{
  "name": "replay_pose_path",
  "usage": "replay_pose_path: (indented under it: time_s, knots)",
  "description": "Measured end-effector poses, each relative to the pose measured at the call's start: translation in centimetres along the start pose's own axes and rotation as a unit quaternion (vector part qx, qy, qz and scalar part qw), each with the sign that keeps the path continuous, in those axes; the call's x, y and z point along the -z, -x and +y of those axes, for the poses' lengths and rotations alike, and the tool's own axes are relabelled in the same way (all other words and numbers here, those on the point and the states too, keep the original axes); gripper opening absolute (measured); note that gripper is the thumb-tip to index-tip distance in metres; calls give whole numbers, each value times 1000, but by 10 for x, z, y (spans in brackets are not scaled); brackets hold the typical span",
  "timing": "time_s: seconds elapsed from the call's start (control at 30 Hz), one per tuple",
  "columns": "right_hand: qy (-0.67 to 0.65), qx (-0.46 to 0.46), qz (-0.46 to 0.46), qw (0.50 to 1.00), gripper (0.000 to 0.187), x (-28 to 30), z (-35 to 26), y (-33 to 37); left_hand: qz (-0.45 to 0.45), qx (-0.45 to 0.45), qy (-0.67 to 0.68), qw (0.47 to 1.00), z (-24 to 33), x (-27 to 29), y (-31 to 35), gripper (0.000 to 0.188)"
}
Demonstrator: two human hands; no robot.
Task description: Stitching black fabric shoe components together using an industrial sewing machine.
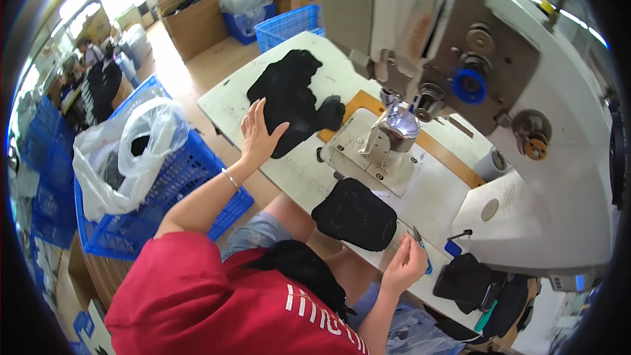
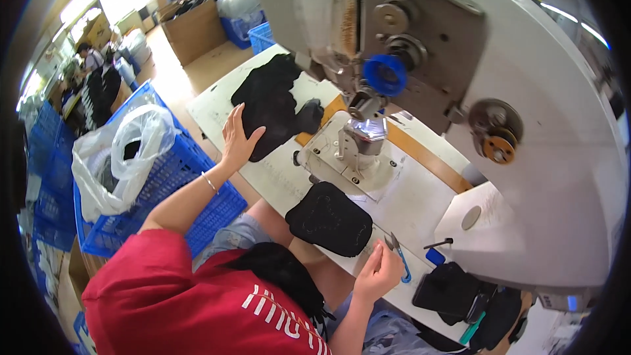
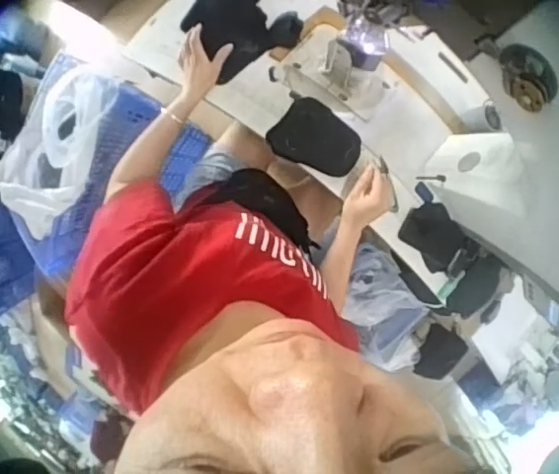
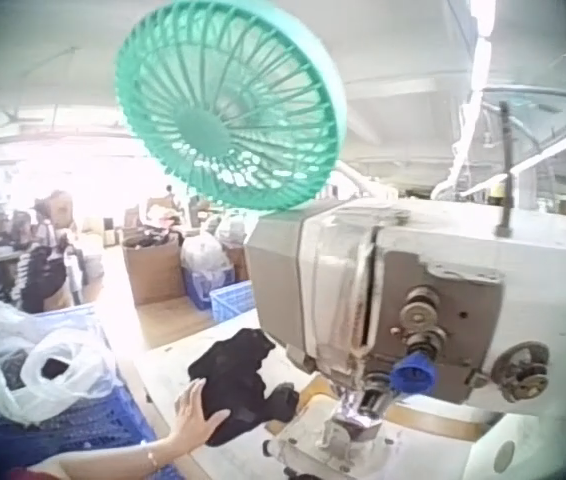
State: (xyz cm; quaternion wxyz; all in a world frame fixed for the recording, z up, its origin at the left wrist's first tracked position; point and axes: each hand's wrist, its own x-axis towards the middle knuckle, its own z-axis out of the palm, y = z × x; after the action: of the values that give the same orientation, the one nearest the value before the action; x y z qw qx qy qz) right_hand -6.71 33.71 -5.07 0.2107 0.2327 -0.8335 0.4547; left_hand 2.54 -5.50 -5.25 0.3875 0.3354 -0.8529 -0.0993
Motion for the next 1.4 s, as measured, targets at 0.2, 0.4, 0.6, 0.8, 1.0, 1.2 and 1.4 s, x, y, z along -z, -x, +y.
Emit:
replay_pose_path:
  time_s: [0.2,0.4,0.6,0.8,1.0,1.2,1.4]
  knots:
    - [61,58,-10,996,14,-2,5,0,-61,-25,-33,997,10,14,3,110]
    - [131,106,-1,986,9,-4,6,-1,-144,-70,-57,985,15,23,9,117]
    - [145,101,25,984,9,-7,5,-1,-126,-76,-26,989,12,19,10,113]
    - [192,114,57,973,8,-10,1,2,-108,-40,-7,993,9,12,11,90]
    - [219,109,53,968,13,-12,-3,0,36,-79,65,994,9,12,12,66]
    - [249,108,47,961,11,-20,-4,1,34,-163,131,977,-2,20,12,12]
    - [272,100,36,956,11,-21,-12,0,34,-172,161,971,-4,20,11,11]
